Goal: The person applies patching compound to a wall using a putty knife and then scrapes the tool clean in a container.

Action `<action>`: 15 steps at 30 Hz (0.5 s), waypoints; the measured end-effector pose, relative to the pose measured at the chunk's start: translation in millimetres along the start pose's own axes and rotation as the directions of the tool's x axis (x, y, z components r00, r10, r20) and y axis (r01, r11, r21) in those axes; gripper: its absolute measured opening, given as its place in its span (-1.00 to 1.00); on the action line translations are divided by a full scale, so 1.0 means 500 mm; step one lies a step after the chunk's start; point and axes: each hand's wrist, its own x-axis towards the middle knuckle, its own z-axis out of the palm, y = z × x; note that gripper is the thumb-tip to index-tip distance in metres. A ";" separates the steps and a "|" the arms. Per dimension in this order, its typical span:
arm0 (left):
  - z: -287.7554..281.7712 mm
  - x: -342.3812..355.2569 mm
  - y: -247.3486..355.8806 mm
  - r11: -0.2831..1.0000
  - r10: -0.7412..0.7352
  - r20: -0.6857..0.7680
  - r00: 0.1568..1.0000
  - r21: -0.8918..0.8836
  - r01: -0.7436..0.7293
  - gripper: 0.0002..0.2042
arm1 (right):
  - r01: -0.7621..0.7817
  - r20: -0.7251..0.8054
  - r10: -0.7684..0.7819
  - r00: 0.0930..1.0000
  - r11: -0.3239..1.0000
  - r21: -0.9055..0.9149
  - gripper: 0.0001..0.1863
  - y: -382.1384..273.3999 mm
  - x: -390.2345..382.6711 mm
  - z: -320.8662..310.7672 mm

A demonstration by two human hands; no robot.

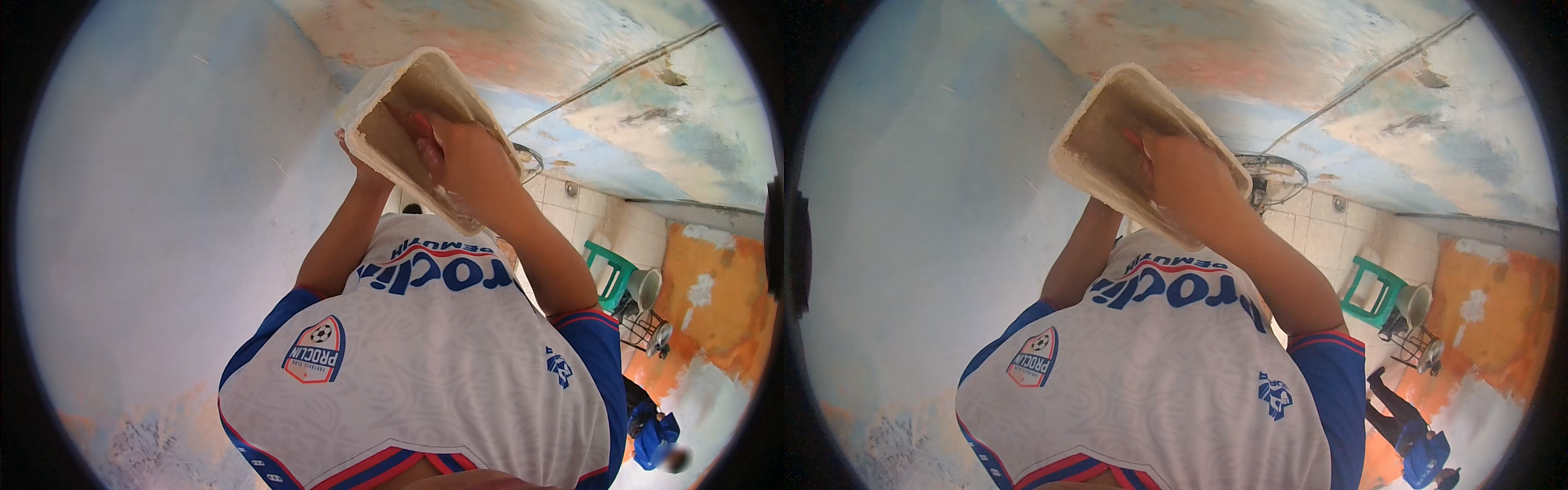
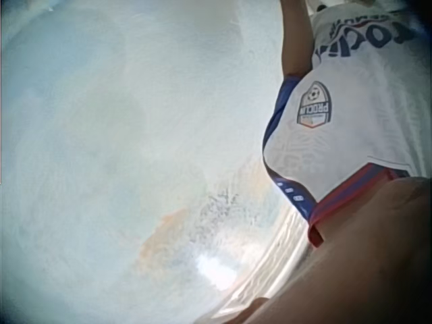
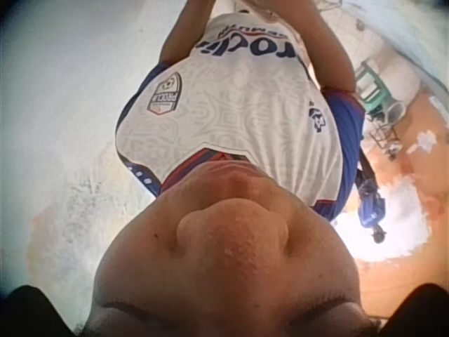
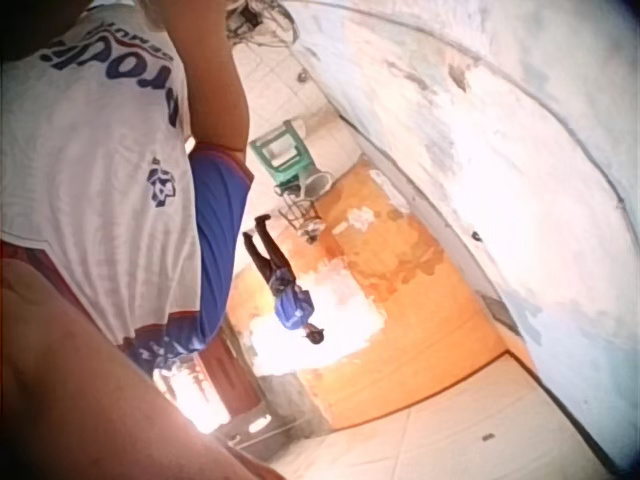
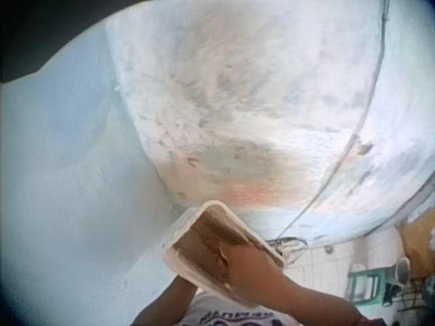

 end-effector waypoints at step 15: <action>0.133 0.047 -0.204 0.969 -0.222 -0.063 0.973 -0.122 0.213 -0.48 | -0.034 -0.163 0.029 0.986 0.999 -0.027 -0.68 0.127 -0.098 -0.153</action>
